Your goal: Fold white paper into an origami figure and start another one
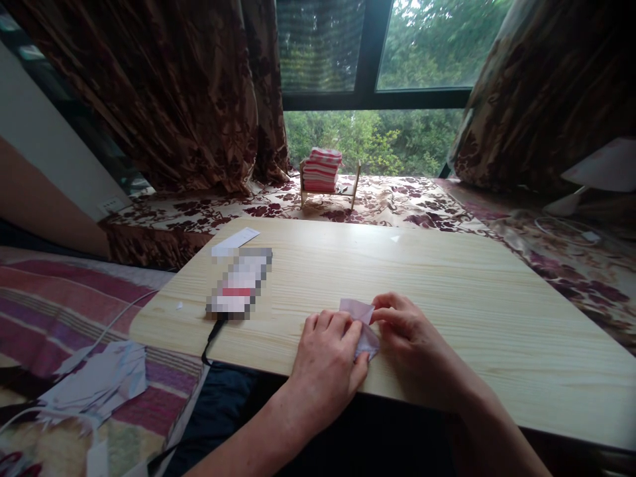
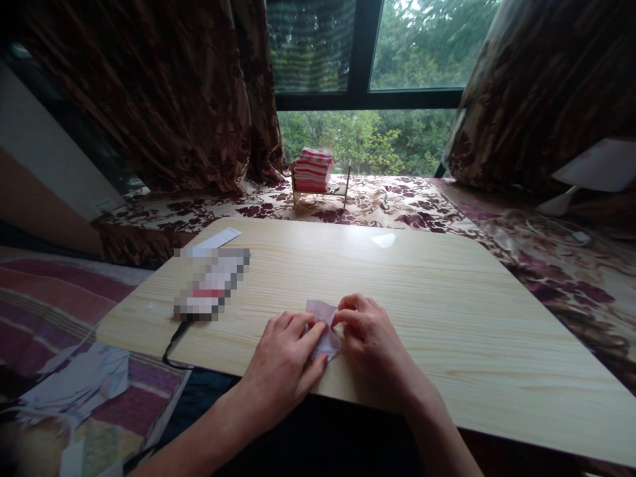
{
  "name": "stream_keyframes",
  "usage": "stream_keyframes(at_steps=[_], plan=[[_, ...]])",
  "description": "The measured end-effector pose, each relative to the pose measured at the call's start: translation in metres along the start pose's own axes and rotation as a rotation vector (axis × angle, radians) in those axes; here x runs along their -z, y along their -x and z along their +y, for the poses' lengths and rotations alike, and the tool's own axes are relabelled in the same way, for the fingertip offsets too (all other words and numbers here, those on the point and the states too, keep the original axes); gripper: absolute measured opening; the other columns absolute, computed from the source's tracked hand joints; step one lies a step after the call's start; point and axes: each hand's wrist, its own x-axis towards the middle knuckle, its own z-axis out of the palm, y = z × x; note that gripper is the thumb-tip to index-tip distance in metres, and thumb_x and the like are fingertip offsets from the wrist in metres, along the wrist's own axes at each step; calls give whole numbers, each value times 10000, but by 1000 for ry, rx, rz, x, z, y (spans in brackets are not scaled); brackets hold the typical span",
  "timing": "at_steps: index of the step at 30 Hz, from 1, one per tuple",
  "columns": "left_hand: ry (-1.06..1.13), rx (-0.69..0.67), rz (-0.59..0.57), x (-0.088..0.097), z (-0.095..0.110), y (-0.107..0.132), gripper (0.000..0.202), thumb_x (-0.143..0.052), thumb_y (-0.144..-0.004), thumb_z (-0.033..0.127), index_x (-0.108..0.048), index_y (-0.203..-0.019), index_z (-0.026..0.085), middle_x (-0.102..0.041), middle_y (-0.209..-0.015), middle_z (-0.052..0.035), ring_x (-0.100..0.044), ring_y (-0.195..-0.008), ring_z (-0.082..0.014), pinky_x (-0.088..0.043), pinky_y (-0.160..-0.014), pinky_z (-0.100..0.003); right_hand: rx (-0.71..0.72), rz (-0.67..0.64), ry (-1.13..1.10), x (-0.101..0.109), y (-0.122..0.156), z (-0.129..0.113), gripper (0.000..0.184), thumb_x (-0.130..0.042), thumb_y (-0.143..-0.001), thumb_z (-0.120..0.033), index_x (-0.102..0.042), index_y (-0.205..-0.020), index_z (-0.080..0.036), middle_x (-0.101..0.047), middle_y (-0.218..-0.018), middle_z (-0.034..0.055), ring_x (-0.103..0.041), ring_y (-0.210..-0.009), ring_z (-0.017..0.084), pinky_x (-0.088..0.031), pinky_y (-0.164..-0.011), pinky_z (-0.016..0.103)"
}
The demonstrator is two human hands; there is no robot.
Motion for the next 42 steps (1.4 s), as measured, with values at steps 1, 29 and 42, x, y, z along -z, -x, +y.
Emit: stream_keyframes(at_steps=[1,29,42], plan=[[1,1,-1,0,0,0,326,-545,-852,299,-566,-1156,185,-588,-1129,-72,-482,-1040,-260,-402,-928,-437,10,6,16,0,0,-1,313,-452,-726,-35,-683,-792,-235,-621,-966,58,-570,-919,211,-460,-821,380],[10,332,206,7,-25,-4,180,-661,-770,274,-637,-924,183,-613,-1041,-74,-522,-1019,-262,-396,-912,-442,-74,127,329,-9,14,-40,153,-561,-867,-284,-700,-901,-233,-654,-967,67,-563,-910,237,-375,-811,396],[84,275,221,0,-20,-9,66,-642,-774,177,-608,-825,202,-623,-958,-35,-522,-970,-223,-376,-914,-411,-83,163,248,-15,10,-43,130,-533,-871,-242,-633,-794,-213,-647,-912,52,-556,-876,216,-378,-781,354]])
